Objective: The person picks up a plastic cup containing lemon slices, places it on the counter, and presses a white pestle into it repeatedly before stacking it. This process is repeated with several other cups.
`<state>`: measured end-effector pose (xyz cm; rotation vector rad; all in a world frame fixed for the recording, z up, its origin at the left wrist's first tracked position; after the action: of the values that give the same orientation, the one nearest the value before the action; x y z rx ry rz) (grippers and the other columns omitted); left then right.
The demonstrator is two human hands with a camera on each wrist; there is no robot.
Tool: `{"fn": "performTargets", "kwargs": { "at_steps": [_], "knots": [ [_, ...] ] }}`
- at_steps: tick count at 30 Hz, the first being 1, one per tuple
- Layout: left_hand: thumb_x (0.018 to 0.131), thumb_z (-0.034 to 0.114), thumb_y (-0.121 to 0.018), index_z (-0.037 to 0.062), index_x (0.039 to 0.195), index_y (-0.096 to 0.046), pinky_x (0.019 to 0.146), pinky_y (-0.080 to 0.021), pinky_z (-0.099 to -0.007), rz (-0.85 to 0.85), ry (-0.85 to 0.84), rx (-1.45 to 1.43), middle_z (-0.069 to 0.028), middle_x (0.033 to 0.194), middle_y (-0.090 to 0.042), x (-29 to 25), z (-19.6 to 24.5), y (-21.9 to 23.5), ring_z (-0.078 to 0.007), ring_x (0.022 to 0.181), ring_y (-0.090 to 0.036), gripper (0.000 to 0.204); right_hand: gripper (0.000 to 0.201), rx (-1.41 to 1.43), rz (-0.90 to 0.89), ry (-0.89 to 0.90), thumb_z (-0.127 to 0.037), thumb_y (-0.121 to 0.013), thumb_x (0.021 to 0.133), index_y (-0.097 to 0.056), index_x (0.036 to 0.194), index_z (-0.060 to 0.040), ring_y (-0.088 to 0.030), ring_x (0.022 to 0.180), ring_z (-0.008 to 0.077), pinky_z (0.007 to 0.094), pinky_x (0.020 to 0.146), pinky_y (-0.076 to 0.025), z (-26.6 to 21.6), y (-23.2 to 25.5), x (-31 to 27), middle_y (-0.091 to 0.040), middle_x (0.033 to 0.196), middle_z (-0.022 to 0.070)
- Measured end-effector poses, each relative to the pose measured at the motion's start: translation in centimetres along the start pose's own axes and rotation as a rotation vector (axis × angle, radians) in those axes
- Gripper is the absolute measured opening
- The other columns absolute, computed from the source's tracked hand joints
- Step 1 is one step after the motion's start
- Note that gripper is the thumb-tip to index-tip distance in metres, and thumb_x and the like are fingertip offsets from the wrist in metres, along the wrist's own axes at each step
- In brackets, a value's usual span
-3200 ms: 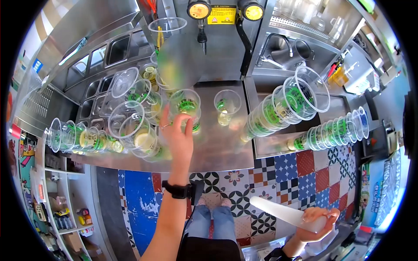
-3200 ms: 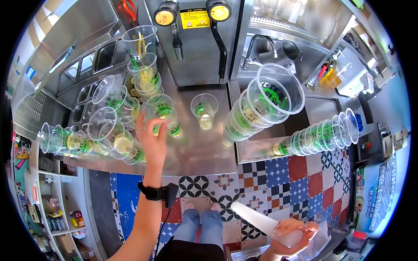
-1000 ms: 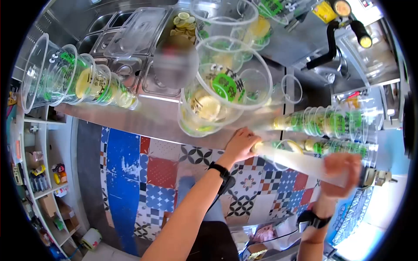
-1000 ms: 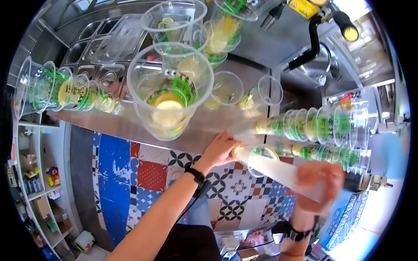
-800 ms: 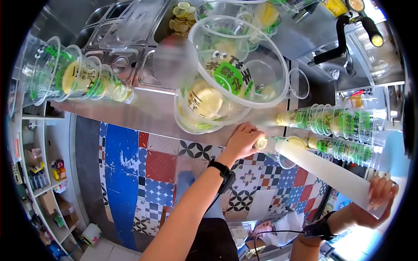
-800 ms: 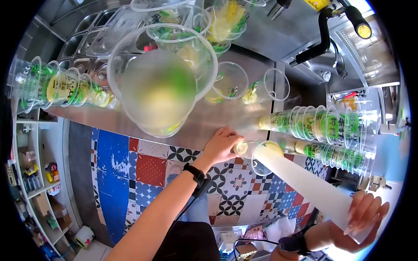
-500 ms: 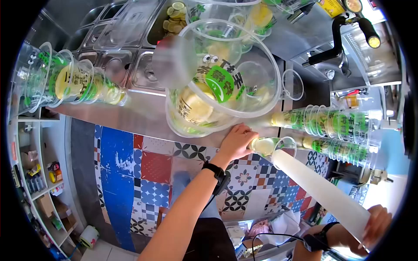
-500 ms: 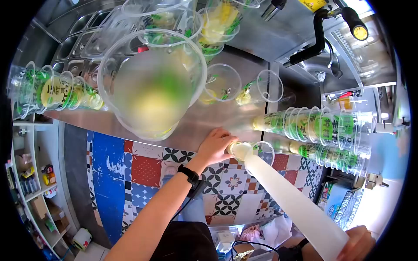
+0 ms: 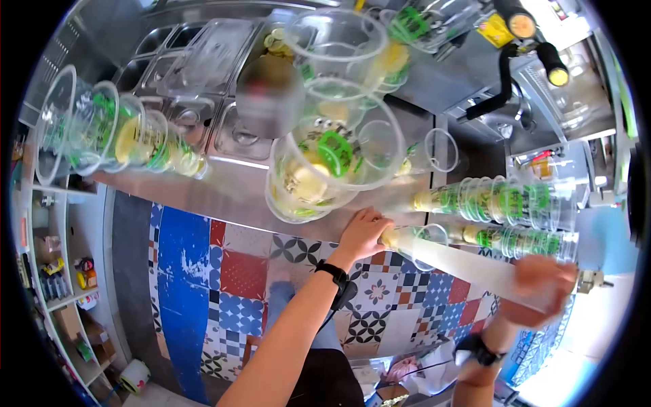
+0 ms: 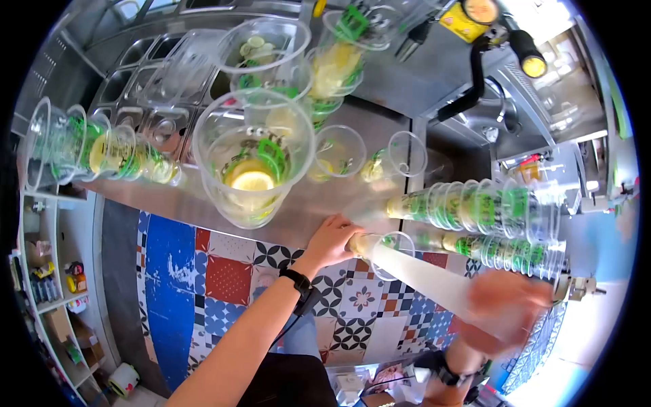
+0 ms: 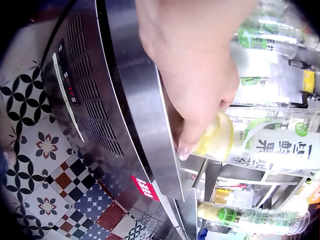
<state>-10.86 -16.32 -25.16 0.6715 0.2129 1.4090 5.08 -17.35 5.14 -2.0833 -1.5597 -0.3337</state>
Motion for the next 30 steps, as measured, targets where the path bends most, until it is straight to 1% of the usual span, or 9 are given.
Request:
{"fn": "performTargets", "kwargs": {
  "at_steps": [4, 7, 13, 16, 21, 23, 25, 28, 30],
  "knots": [
    [0.060, 0.019, -0.076, 0.0137, 0.104, -0.058, 0.095, -0.037, -0.0390, 0.055, -0.038, -0.039, -0.0075, 0.094, -0.059, -0.3, -0.2, -0.2, -0.0244, 0.100, -0.052, 0.047, 0.027, 0.247, -0.309, -0.371, -0.029, -0.037, 0.093, -0.050, 0.097, -0.0056, -0.048, 0.063, 0.0174, 0.0332, 0.065, -0.044, 1.4, 7.8, 1.8, -0.052, 0.076, 0.0071],
    [0.062, 0.021, -0.075, 0.0137, 0.107, -0.056, 0.095, -0.036, -0.0408, 0.011, -0.017, -0.034, -0.0080, 0.096, -0.060, -0.3, -0.4, -0.3, -0.0257, 0.100, -0.052, 0.050, 0.037, 0.198, -0.546, -0.031, -0.036, -0.039, 0.091, -0.049, 0.103, -0.0025, -0.045, 0.066, 0.0177, 0.0339, 0.066, -0.038, 6.5, -0.3, -1.3, -0.052, 0.078, 0.0077],
    [0.060, 0.024, -0.077, 0.0140, 0.105, -0.058, 0.095, -0.036, -0.0409, -0.004, -0.010, -0.023, -0.0065, 0.097, -0.060, -0.4, -0.7, -0.7, -0.0253, 0.101, -0.051, 0.050, 0.030, -0.288, -0.430, 0.081, -0.028, -0.041, 0.088, -0.055, 0.086, -0.0012, -0.048, 0.059, 0.0177, 0.0308, 0.064, -0.044, -2.2, 2.5, 4.6, -0.051, 0.066, 0.0078],
    [0.059, 0.022, -0.076, 0.0139, 0.104, -0.059, 0.095, -0.036, -0.0402, 0.040, -0.033, -0.031, -0.0059, 0.096, -0.059, -0.6, -0.8, -0.9, -0.0253, 0.100, -0.051, 0.049, 0.024, 0.031, -0.078, 0.017, -0.021, -0.038, 0.086, -0.053, 0.092, -0.0037, -0.041, 0.056, 0.0169, 0.0339, 0.057, -0.040, 6.5, 0.3, -1.3, -0.043, 0.061, 0.0052],
    [0.059, 0.021, -0.076, 0.0137, 0.103, -0.060, 0.094, -0.037, -0.0391, -0.008, -0.004, -0.037, -0.0075, 0.094, -0.059, -0.4, -0.8, -1.0, -0.0246, 0.099, -0.052, 0.047, 0.029, 0.079, -0.267, -0.214, -0.029, -0.040, 0.089, -0.047, 0.102, -0.0044, -0.043, 0.061, 0.0176, 0.0316, 0.061, -0.038, 5.8, 1.4, 2.7, -0.046, 0.069, 0.0082],
    [0.059, 0.021, -0.076, 0.0140, 0.103, -0.060, 0.094, -0.037, -0.0394, 0.017, -0.013, -0.027, -0.0074, 0.096, -0.059, 0.6, -1.0, -0.8, -0.0248, 0.100, -0.052, 0.047, 0.041, -0.110, -0.511, 0.125, -0.032, -0.039, 0.092, -0.046, 0.115, 0.0018, -0.052, 0.079, 0.0194, 0.0324, 0.074, -0.044, 1.0, 3.4, 4.2, -0.055, 0.091, 0.0114],
    [0.059, 0.022, -0.077, 0.0147, 0.103, -0.060, 0.094, -0.037, -0.0398, 0.025, -0.046, -0.042, -0.0070, 0.097, -0.060, -0.6, -1.1, -1.1, -0.0251, 0.100, -0.052, 0.049, 0.038, -0.116, -0.465, 0.078, -0.029, -0.038, 0.091, -0.048, 0.112, 0.0020, -0.050, 0.071, 0.0202, 0.0334, 0.069, -0.043, -2.4, 4.0, 3.5, -0.052, 0.080, 0.0109],
    [0.059, 0.024, -0.077, 0.0148, 0.103, -0.059, 0.094, -0.036, -0.0404, 0.032, -0.007, -0.030, -0.0068, 0.097, -0.060, -0.3, -0.6, -0.8, -0.0252, 0.100, -0.052, 0.048, 0.034, 0.064, -0.298, 0.107, -0.024, -0.037, 0.089, -0.050, 0.107, 0.0025, -0.046, 0.058, 0.0214, 0.0349, 0.062, -0.042, 6.3, -0.2, -2.7, -0.046, 0.064, 0.0101],
    [0.059, 0.025, -0.076, 0.0150, 0.101, -0.059, 0.096, -0.035, -0.0406, 0.033, 0.007, -0.026, -0.0069, 0.095, -0.060, 0.4, -0.9, 0.2, -0.0252, 0.101, -0.052, 0.046, 0.033, 0.167, -0.550, 0.001, -0.029, -0.038, 0.088, -0.050, 0.104, -0.0024, -0.044, 0.059, 0.0192, 0.0331, 0.057, -0.037, 5.9, -2.1, -2.5, -0.043, 0.063, 0.0072]
  ]
}}
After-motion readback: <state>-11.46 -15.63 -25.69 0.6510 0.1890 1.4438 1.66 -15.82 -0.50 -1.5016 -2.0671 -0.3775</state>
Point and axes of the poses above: each hand's wrist, its own x-axis towards the middle knuckle, its own y-axis out of the back of the hand, z = x × y, the point moved 1 cm from there along x, towards the middle knuckle
